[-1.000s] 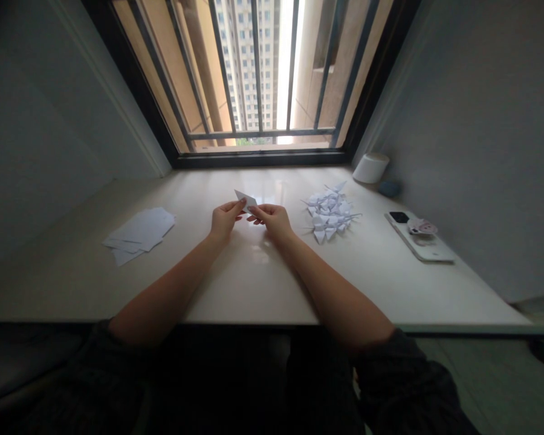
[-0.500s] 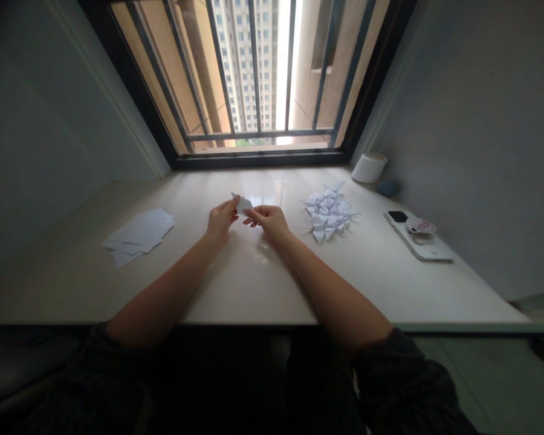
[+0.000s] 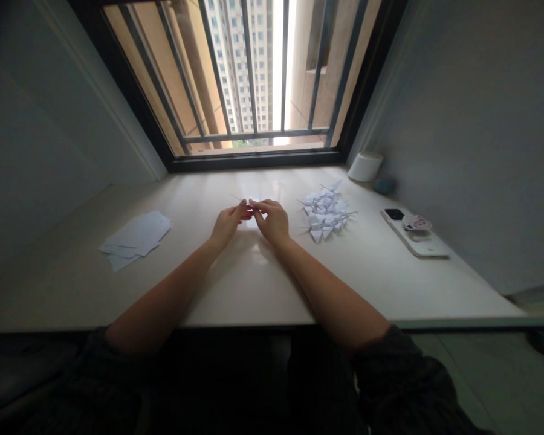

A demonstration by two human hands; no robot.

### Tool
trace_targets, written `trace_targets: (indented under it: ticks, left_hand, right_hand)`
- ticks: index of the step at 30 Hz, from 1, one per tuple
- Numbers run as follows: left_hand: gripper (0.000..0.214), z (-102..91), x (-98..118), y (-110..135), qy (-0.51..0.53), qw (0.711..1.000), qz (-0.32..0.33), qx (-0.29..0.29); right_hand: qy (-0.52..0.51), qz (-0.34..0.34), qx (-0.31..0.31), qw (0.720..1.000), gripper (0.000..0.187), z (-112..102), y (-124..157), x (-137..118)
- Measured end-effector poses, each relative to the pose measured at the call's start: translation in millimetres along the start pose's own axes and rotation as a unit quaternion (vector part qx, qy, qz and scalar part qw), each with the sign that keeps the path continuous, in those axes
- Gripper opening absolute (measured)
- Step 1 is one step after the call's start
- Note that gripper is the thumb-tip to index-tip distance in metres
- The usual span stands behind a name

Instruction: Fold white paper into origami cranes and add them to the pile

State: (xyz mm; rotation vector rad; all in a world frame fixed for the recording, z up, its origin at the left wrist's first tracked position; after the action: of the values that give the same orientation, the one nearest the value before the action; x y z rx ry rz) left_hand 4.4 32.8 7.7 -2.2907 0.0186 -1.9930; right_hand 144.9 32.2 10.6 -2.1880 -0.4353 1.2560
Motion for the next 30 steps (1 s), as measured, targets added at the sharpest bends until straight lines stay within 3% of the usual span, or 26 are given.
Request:
trace_targets:
  ticks: [7, 20, 30]
  left_hand:
    - [0.044, -6.2, -2.4, -4.1, 0.027, 0.998, 0.031, 0.049]
    - [0.033, -12.7, -6.2, -9.1, 0.031, 0.993, 0.061, 0.092]
    - [0.038, -11.7, 0.1, -6.1, 0.06, 0.994, 0.012, 0.092]
  right_hand:
    - [0.02, -0.038, -0.04, 0.998, 0.033, 4.3, 2.8, -4.7]
    - [-0.043, 0.046, -0.024, 0.998, 0.03, 0.9, 1.1, -1.5]
    - [-0.084, 0.086, -0.014, 0.993, 0.032, 3.5, 0.4, 6.5]
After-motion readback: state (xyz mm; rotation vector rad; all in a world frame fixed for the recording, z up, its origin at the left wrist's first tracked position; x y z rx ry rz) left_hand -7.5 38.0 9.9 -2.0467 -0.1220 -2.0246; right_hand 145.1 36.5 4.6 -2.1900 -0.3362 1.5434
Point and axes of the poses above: each hand's wrist, its own y-axis away from the middle knuckle, its own z-axis out of the palm, x = y × z, the point moved 4 cm from there along -y, towards the middle knuckle, and after that the axes turned 3 degrees about x, right-handed, at the moved point
